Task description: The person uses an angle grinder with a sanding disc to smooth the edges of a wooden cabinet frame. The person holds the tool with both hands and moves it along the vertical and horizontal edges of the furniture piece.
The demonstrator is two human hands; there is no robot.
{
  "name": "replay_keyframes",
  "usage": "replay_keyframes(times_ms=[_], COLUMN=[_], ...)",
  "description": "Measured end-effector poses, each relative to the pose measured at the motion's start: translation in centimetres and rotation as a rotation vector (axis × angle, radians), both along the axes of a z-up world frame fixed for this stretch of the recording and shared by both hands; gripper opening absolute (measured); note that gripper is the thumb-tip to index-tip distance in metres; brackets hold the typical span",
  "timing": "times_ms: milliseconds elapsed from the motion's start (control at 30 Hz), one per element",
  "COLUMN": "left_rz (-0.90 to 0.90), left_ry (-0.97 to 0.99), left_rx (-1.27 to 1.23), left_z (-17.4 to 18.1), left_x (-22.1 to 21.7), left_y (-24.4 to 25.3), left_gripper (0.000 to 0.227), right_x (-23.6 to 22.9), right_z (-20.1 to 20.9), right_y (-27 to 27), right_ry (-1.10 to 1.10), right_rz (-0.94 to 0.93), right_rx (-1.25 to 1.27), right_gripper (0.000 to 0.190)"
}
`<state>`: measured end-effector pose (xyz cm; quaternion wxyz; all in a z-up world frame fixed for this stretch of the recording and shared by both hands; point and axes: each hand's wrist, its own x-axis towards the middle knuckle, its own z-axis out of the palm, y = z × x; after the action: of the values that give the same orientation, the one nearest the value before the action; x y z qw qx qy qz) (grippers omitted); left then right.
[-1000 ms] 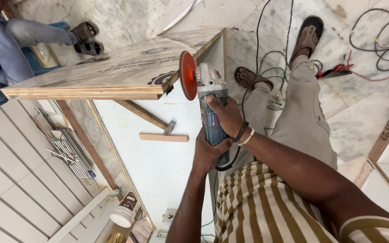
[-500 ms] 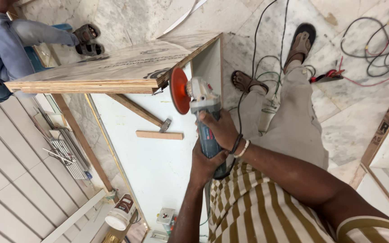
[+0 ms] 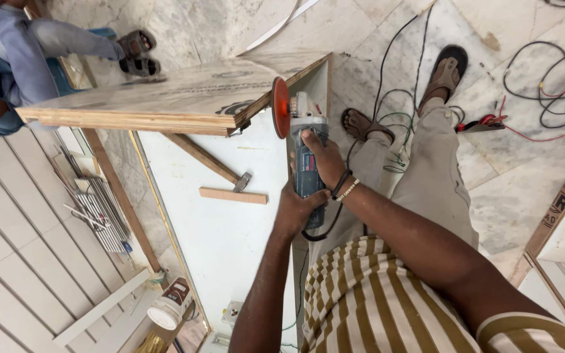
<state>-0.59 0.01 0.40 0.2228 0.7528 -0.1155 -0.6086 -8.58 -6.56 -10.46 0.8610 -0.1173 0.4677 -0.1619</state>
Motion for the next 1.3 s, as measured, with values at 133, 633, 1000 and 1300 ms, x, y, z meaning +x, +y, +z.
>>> replay_keyframes(times_ms=[133,633,1000,1300], left_rz=[-0.039,0.036,0.030,0.025], left_ry=[-0.032,-0.015,-0.034,0.016], left_rx=[-0.011,-0.107,-0.133,-0.148], left_z=[2.2,7.7,9.2,8.7], left_x=[0.4,-0.6,-0.8,-3.8], left_y=[0.2,1.2,2.3,3.0], left_gripper=[0.050,0.055,0.056,0.057], right_x=[0.2,-0.5,-0.6,-3.8], right_z=[2.6,8.7,10.3,9.1], right_y=[0.1,0.5,1.5,3.5], right_ry=[-0.069,-0.086,-0.109,-0.154], right_rz=[-0.063,-0.024,-0.039,-0.040], right_rx=[-0.046,-0.181,-0.247,-0.198], right_gripper=[0.061,0.059,0.060,0.066])
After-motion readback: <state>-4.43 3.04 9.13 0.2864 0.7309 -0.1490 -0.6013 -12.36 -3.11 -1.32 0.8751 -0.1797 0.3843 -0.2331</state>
